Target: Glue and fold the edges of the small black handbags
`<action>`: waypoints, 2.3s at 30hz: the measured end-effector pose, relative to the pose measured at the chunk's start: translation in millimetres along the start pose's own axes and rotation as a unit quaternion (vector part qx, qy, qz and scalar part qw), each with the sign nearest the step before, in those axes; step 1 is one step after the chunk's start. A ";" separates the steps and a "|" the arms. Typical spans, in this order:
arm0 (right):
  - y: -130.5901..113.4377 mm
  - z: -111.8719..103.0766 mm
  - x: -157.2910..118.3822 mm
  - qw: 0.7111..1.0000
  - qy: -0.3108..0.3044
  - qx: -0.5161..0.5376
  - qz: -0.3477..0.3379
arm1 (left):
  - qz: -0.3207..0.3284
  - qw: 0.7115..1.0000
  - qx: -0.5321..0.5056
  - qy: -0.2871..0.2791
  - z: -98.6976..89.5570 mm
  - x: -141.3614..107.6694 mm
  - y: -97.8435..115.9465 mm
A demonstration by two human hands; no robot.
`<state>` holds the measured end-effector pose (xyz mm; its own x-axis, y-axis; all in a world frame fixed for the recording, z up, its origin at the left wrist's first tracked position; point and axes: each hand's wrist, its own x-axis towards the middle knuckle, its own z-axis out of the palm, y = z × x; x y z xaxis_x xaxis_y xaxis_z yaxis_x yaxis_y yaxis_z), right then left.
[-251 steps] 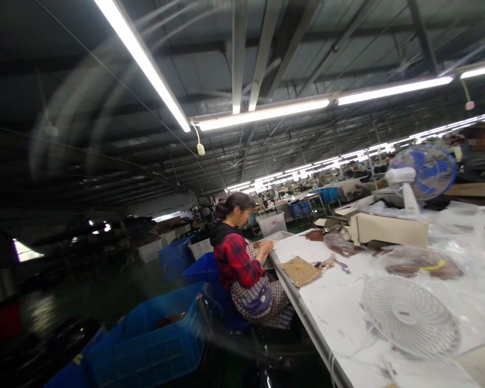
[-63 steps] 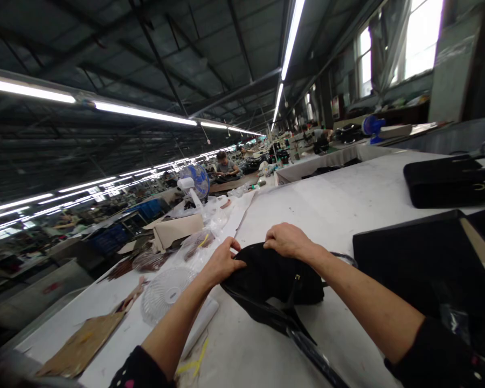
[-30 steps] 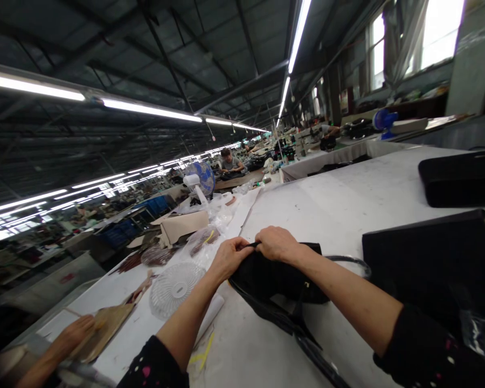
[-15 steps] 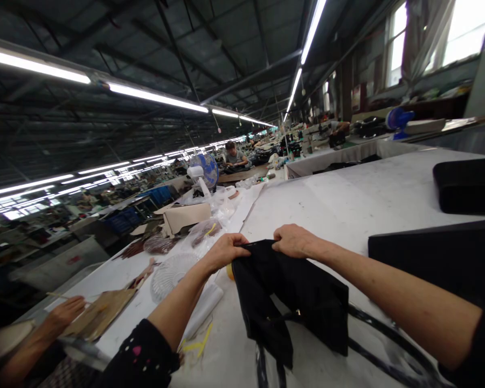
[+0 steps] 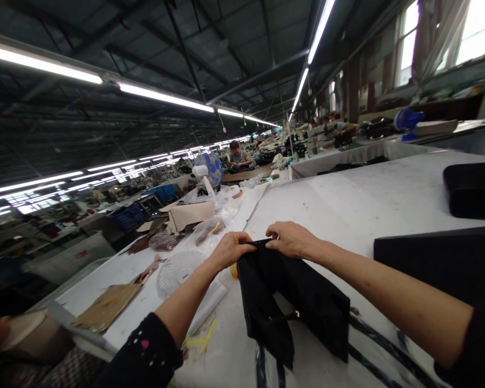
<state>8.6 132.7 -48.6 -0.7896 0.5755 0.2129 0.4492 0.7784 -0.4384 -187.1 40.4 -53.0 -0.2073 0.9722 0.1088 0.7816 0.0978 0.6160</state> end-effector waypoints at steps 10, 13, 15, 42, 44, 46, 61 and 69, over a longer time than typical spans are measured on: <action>-13.5 6.8 15.1 1.000 -0.004 -0.012 -0.004 | 0.019 1.000 -0.008 0.007 1.4 -6.1 -6.9; -14.6 8.9 14.7 1.000 0.001 -0.005 -0.005 | 0.030 0.999 -0.017 0.016 3.0 -6.6 -7.6; -13.4 10.3 14.9 1.000 0.002 0.008 -0.010 | 0.028 0.999 -0.021 0.023 4.6 -6.4 -7.8; -19.5 16.5 10.8 0.999 0.027 0.016 -0.009 | 0.045 0.999 -0.004 -0.007 0.4 -6.4 3.2; -19.8 16.5 10.7 1.000 0.025 0.015 -0.011 | 0.058 0.998 0.020 0.009 1.7 -6.9 6.2; -18.9 15.5 11.0 1.000 0.021 0.012 -0.014 | 0.076 0.996 0.042 0.025 3.4 -7.6 9.8; -1.9 2.9 10.8 0.994 -0.070 0.035 -0.075 | -0.020 0.965 -0.261 -0.029 -6.3 -29.9 8.2; -21.1 2.1 13.0 0.992 -0.078 -0.028 -0.091 | -0.090 0.851 -0.517 -0.027 14.2 -58.5 -3.2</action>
<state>-12.0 123.2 -38.4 -0.9127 0.3822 0.1448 0.3128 0.8812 -0.3544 -169.1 -13.7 -72.4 -0.2193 0.9725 -0.0790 -0.2015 0.0341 0.9789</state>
